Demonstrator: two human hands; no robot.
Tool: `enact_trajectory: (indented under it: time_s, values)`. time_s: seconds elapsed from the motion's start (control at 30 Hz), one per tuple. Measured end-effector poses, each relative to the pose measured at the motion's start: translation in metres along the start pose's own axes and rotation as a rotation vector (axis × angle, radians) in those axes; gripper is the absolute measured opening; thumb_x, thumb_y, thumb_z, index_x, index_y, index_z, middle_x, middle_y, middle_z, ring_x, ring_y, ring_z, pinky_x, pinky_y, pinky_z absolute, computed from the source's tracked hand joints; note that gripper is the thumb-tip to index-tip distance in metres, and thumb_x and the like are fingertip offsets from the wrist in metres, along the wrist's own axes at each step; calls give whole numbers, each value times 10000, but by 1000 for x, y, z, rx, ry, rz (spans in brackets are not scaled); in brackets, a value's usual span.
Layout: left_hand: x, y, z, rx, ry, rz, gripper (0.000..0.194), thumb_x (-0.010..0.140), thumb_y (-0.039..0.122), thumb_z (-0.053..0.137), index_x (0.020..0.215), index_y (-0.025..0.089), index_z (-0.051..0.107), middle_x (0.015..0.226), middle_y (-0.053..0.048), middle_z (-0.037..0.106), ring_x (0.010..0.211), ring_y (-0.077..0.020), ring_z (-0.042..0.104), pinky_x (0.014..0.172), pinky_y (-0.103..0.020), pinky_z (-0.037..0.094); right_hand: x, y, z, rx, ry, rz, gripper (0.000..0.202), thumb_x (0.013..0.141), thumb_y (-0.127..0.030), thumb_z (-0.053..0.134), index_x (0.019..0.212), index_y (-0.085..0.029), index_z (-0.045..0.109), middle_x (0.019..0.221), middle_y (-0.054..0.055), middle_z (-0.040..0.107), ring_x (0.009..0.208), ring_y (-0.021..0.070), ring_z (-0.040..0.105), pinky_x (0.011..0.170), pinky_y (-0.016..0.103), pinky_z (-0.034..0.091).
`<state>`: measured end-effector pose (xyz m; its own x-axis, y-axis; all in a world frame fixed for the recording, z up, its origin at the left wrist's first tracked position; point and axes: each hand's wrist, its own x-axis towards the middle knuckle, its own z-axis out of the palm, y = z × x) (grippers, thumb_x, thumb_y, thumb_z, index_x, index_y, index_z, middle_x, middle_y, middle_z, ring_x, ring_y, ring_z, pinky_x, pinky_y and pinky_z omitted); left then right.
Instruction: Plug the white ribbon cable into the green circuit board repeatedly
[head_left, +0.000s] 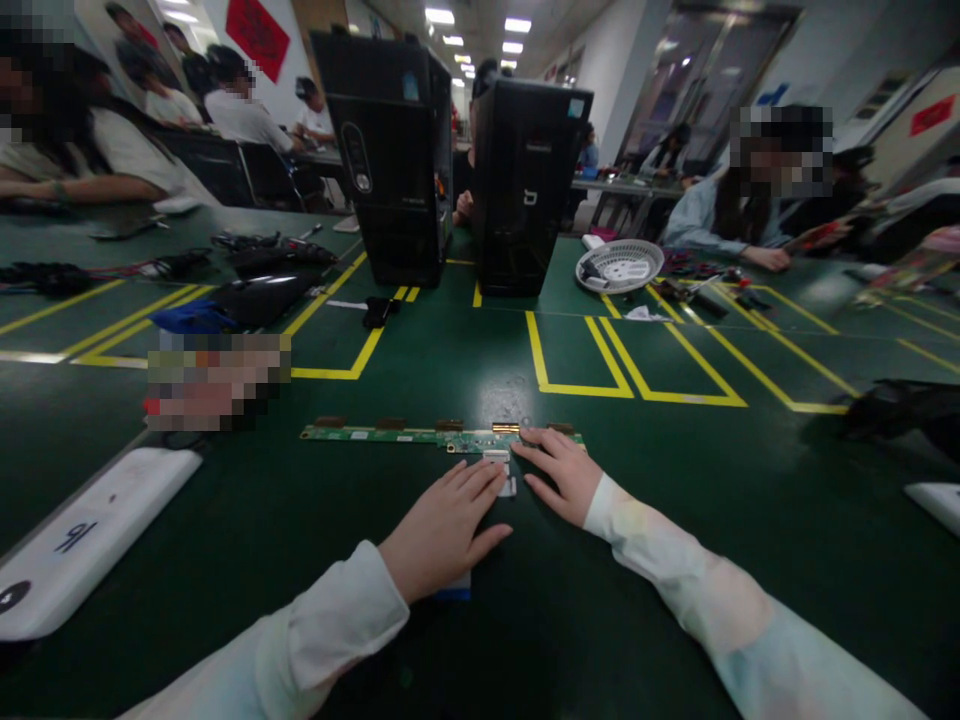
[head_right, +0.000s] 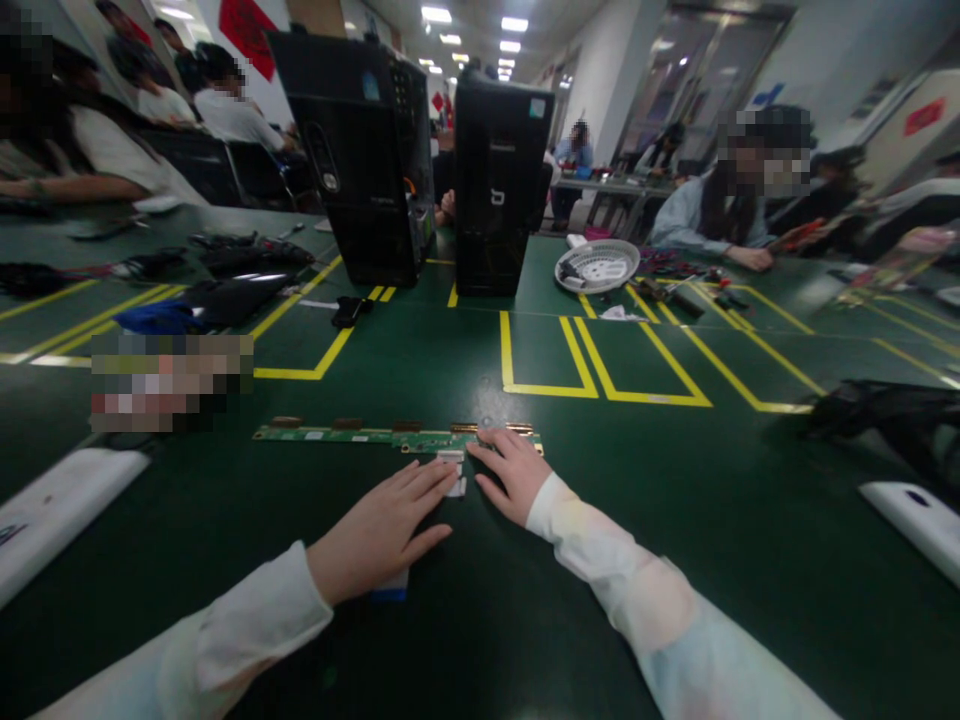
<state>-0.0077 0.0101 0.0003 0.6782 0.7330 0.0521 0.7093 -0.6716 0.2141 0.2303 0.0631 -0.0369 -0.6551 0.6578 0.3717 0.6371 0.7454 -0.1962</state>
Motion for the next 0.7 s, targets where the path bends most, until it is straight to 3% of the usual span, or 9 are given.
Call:
enact_trajectory:
  time_s: [0.43, 0.7]
  values:
    - [2, 0, 2, -23, 47, -11, 580, 963, 504, 349, 1423, 154, 395, 1468, -111, 454, 1356, -239, 411, 1116, -457, 338, 1, -2, -2, -4, -3, 4, 416, 919, -288, 449, 1301, -151, 538, 1293, 169, 535, 1225, 285, 474, 1023, 535, 410]
    - [5, -2, 1, -43, 5, -17, 588, 964, 508, 337, 1432, 156, 381, 1487, -106, 428, 1378, -234, 376, 1138, -453, 301, 1, -1, -2, -6, -12, -3, 423, 917, -287, 453, 1307, -145, 533, 1300, 171, 531, 1229, 285, 474, 1024, 525, 413]
